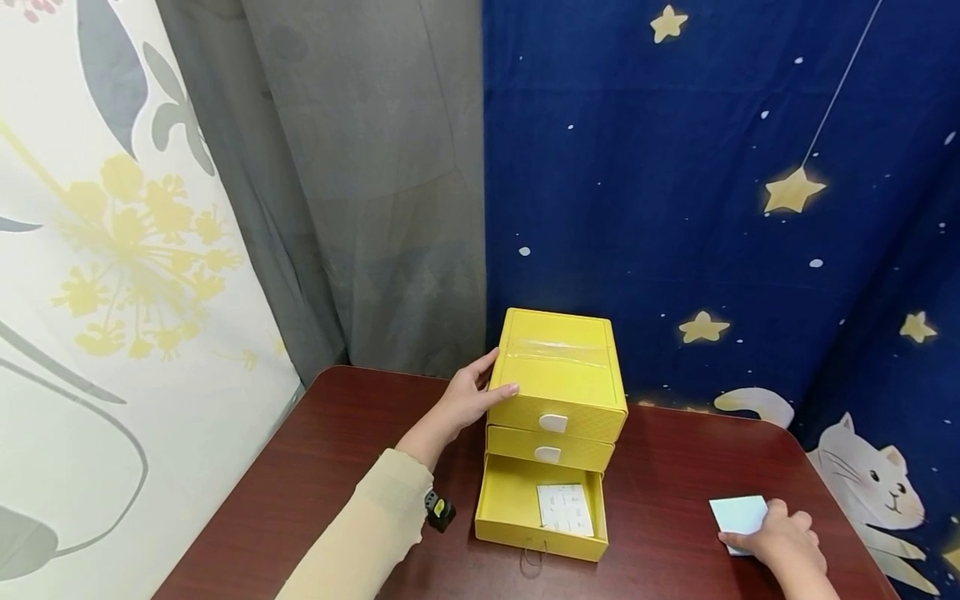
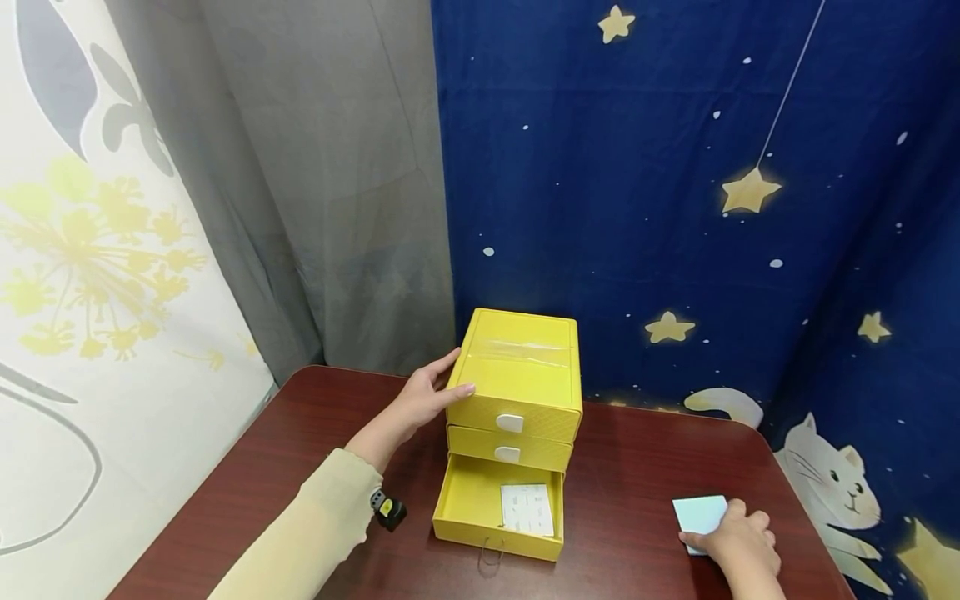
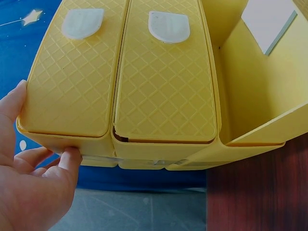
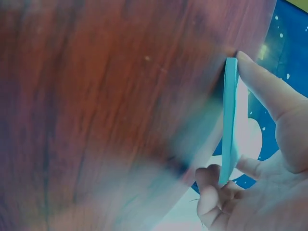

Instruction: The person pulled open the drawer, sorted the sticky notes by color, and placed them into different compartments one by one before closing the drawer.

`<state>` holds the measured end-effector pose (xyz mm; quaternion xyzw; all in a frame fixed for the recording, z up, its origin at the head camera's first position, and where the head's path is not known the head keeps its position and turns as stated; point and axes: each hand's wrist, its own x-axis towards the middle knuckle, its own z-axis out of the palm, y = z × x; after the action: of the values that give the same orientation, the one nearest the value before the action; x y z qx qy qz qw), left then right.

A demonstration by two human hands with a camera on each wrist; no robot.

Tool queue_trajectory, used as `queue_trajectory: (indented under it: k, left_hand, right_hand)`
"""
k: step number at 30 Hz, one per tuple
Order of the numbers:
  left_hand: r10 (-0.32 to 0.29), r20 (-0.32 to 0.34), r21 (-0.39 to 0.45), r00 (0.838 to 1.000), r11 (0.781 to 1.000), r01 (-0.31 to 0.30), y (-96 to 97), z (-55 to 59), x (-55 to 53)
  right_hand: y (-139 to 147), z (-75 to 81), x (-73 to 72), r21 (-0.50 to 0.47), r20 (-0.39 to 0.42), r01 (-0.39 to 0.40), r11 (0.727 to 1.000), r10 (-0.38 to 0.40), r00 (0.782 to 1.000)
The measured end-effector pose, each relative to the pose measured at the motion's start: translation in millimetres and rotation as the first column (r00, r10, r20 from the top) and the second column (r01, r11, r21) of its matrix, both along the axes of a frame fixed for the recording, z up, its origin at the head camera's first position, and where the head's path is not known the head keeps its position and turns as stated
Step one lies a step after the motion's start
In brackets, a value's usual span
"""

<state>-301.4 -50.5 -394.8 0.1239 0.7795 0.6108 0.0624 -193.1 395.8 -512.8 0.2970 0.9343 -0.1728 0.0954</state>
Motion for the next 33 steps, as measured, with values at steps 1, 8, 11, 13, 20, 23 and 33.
queue_trajectory:
  k: [1, 8, 11, 13, 20, 23, 33]
  left_hand:
    - [-0.001, 0.0, 0.001, 1.0, 1.0, 0.001, 0.0, 0.0, 0.1]
    - [-0.001, 0.003, 0.001, 1.0, 1.0, 0.001, 0.4, 0.1, 0.5]
    - [0.0, 0.005, 0.002, 1.0, 1.0, 0.0, 0.5, 0.2, 0.7]
    - [-0.001, 0.004, 0.003, 1.0, 1.0, 0.001, 0.5, 0.5, 0.8]
    - [-0.004, -0.001, 0.003, 1.0, 1.0, 0.004, 0.4, 1.5, 1.1]
    - [-0.009, -0.006, 0.004, 1.0, 1.0, 0.009, 0.4, 0.8, 0.6]
    - [-0.009, 0.0, 0.005, 1.0, 1.0, 0.009, 0.3, -1.3, -1.8]
  right_hand:
    - [-0.3, -0.8, 0.4, 0.003, -0.016, -0.001, 1.0, 0.001, 1.0]
    - [-2.3, 1.1, 4.4, 0.004, -0.109, -0.076, 0.997, 0.076, 0.991]
    - [-4.0, 5.2, 5.3, 0.013, -0.143, -0.123, 0.992, 0.124, 0.982]
    - [-5.8, 8.4, 5.7, 0.022, -0.153, -0.153, 0.988, 0.155, 0.976]
    - [-14.2, 17.2, 7.0, 0.083, -0.186, -0.24, 0.967, 0.252, 0.95]
    - [-18.0, 19.9, 7.4, 0.122, -0.229, -0.261, 0.958, 0.283, 0.931]
    - [-26.5, 26.7, 8.4, 0.182, -0.271, -0.31, 0.933, 0.351, 0.896]
